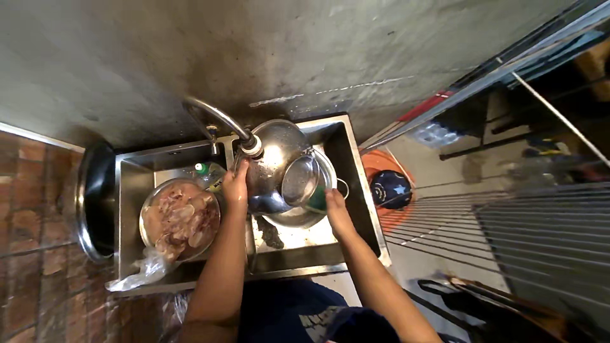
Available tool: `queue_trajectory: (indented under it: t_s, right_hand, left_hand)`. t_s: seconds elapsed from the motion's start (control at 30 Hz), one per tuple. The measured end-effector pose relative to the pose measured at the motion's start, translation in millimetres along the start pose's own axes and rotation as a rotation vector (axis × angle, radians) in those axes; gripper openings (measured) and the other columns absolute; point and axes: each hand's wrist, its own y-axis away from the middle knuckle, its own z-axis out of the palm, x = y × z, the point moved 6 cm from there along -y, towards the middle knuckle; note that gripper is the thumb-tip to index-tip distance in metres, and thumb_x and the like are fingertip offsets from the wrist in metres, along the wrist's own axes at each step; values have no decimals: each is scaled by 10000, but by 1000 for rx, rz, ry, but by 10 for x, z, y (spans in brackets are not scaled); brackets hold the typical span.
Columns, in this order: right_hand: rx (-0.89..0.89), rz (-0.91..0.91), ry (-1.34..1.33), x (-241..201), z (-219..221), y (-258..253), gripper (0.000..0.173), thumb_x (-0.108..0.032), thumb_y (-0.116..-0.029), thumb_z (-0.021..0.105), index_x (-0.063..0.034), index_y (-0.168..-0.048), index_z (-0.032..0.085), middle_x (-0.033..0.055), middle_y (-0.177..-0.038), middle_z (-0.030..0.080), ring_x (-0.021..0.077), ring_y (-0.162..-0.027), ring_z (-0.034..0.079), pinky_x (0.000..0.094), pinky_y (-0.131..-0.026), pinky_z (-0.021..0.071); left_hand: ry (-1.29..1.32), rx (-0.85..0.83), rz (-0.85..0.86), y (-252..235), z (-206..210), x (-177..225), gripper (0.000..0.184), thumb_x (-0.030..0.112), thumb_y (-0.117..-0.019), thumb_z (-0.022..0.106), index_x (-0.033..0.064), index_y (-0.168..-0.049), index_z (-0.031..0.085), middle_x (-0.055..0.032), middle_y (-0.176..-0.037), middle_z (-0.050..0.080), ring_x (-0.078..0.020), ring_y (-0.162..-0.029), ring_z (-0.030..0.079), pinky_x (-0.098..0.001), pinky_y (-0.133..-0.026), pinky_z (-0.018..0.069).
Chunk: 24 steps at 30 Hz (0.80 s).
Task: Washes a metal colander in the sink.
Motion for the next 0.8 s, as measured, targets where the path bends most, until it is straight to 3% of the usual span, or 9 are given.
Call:
queue_trajectory:
  t_s: [0.07, 0.17, 0.27, 0.37, 0.47, 0.53, 0.6, 0.7, 0.8]
  right_hand:
    - [-61, -46, -32, -254, 127, -25, 653, -470, -1091, 298, -19, -1551, 400, 237, -1646, 278, 322, -1527, 293, 494, -1237, 298]
    - [-142, -5, 14, -498, 254, -66, 603, -426, -1090, 401, -27, -1542, 404, 232, -1538, 455, 321, -1382, 502, 512, -1115, 450]
    - [-138, -30, 156, -663, 279, -240, 429, -194, -1049, 551, -18, -1438, 506, 225, -1366, 588, 326, -1178, 629, 517, -1009, 515]
    - [-175, -159, 300, -891, 256, -339, 298, -132, -1045, 562, -14, -1315, 602, 200, -1221, 664, 310, -1062, 671, 521, -954, 536]
    - [-265, -374, 411, -1180, 303, -355, 267, -115, -1049, 545, 0, -1276, 626, 206, -1215, 667, 325, -1096, 662, 536, -984, 522]
    - [-258, -608, 494, -1393, 355, -323, 231, -88, -1038, 552, 7, -1215, 666, 207, -1193, 679, 344, -1110, 666, 550, -992, 522]
    - [-209, -825, 573, -1600, 418, -296, 216, -53, -1010, 558, -18, -1167, 703, 184, -1152, 704, 338, -1092, 687, 537, -968, 546]
    - [-236, -937, 644, -1837, 553, -326, 229, 5, -968, 573, -31, -1146, 713, 190, -1137, 700, 365, -1080, 683, 552, -943, 552]
    - [-276, -993, 699, -2018, 640, -356, 238, 10, -965, 565, -39, -1141, 717, 188, -1133, 701, 373, -1087, 678, 557, -946, 546]
  left_hand:
    - [76, 101, -32, 265, -115, -188, 681, 638, -1016, 466, 24, -1219, 675, -195, -1166, 682, -296, -1118, 641, -530, -980, 512]
    - [243, 132, -83, 665, -91, -516, 690, 594, -1074, 309, 38, -1359, 602, -172, -1333, 628, -236, -1253, 591, -474, -1069, 484]
    - [369, 84, -81, 1015, -54, -839, 682, 530, -1105, 203, 41, -1529, 417, -166, -1560, 442, -202, -1439, 432, -418, -1189, 370]
    - [332, -150, -67, 1202, -125, -1161, 734, 529, -1090, 88, 26, -1619, 165, -190, -1666, 226, -208, -1530, 272, -394, -1252, 268]
    - [362, -216, -174, 1193, -294, -1294, 749, 469, -1090, 13, -68, -1569, 223, -295, -1554, 378, -300, -1380, 488, -418, -1134, 430]
    - [370, -192, -155, 1077, -459, -1270, 729, 436, -1099, 25, -96, -1514, 300, -304, -1436, 478, -310, -1238, 578, -421, -1044, 487]
    - [318, -217, -50, 960, -615, -1127, 730, 472, -1093, 55, -43, -1538, 319, -236, -1438, 529, -263, -1243, 601, -414, -1040, 502]
    - [286, -163, 28, 831, -750, -871, 613, 411, -1118, 192, 1, -1557, 317, -188, -1469, 535, -246, -1276, 590, -420, -1057, 490]
    - [239, -113, 97, 775, -776, -659, 523, 303, -1112, 350, -2, -1536, 359, -202, -1480, 514, -259, -1297, 574, -428, -1069, 489]
